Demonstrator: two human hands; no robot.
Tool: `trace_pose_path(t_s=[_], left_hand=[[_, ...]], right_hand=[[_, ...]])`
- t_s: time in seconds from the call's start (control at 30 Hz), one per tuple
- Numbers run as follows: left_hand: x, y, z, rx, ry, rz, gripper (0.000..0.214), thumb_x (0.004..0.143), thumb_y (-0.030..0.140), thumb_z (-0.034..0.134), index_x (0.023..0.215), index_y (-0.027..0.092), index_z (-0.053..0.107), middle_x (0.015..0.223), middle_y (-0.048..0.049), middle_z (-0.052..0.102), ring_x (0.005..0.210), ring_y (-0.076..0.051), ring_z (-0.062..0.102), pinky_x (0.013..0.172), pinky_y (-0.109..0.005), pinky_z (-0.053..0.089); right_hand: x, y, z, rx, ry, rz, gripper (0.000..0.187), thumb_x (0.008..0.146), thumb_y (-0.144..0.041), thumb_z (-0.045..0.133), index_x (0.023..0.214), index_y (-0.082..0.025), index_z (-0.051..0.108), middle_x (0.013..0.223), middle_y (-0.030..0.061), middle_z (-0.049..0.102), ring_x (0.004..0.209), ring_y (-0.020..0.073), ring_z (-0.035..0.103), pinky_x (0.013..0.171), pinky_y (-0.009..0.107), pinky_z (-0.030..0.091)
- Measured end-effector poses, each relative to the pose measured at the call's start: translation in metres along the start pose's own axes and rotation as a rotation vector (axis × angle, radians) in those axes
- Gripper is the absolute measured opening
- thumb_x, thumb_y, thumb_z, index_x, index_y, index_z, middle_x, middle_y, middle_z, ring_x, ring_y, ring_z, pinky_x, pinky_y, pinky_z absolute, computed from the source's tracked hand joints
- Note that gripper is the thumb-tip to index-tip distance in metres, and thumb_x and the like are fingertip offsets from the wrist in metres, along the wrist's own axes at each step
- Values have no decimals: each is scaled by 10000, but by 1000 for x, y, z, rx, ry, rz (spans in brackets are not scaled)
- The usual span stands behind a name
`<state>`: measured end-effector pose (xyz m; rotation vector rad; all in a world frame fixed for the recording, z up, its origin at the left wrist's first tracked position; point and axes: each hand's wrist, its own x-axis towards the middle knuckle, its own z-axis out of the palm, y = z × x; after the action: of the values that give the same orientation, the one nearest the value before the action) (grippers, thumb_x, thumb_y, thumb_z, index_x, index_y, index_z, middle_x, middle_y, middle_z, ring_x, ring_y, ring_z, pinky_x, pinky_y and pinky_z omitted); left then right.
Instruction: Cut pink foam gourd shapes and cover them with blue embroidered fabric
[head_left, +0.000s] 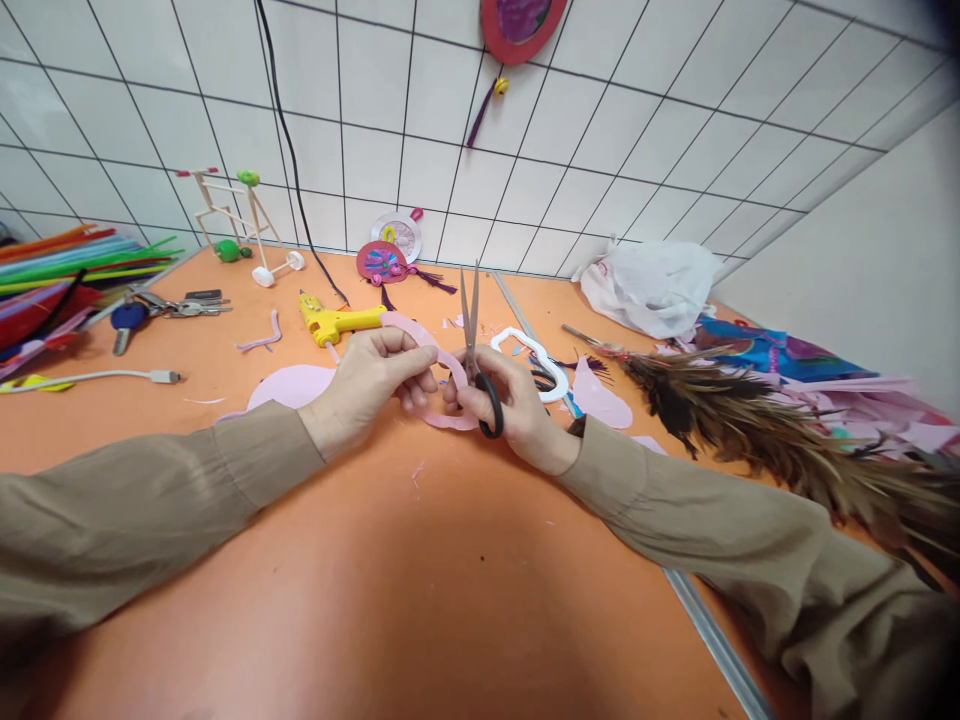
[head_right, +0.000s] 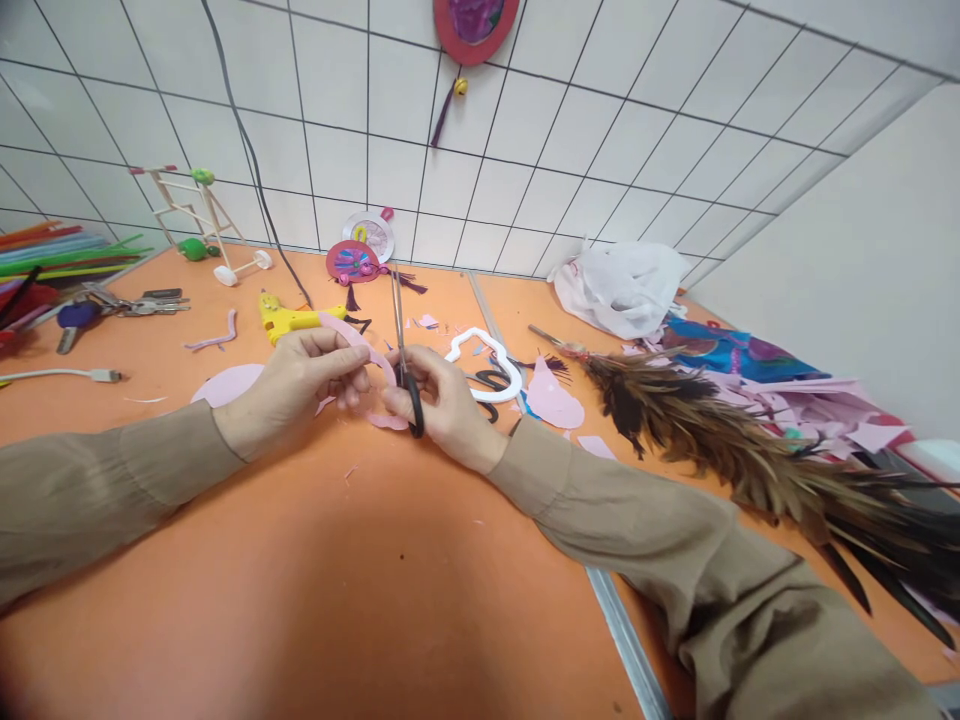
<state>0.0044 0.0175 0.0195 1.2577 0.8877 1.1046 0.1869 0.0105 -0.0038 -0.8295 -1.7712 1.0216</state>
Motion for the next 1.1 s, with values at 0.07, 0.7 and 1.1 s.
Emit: trace_pose_path(t_s=[0.07, 0.7, 1.1], left_hand=[[0, 0, 0, -11, -9, 9, 231, 791, 280, 690, 619, 155, 600, 565, -3, 641, 446, -88, 555, 469, -212, 439], [-1, 2, 1, 10, 6, 3, 320, 855, 301, 641, 580, 145, 593, 556, -21, 642, 417, -89, 550, 430, -206, 441], [4, 0, -1, -43, 28, 29, 274, 803, 289, 694, 593, 144, 594, 526, -26, 645, 384, -94, 551, 384, -189, 411]], right_hand=[[0, -1, 1, 1, -7, 25, 406, 744, -513, 791, 837, -194, 557, 737, -16, 524, 665, 137, 499, 618, 282, 431], [4, 16, -4, 441, -85, 95, 431, 797, -598, 652, 710, -176, 656, 694, 39, 641, 636, 169, 578, 593, 296, 451], [5, 19, -3, 477, -82, 67, 483, 803, -645, 657, 678, -181, 701, 699, 41, 632, 634, 163, 564, 585, 288, 427]])
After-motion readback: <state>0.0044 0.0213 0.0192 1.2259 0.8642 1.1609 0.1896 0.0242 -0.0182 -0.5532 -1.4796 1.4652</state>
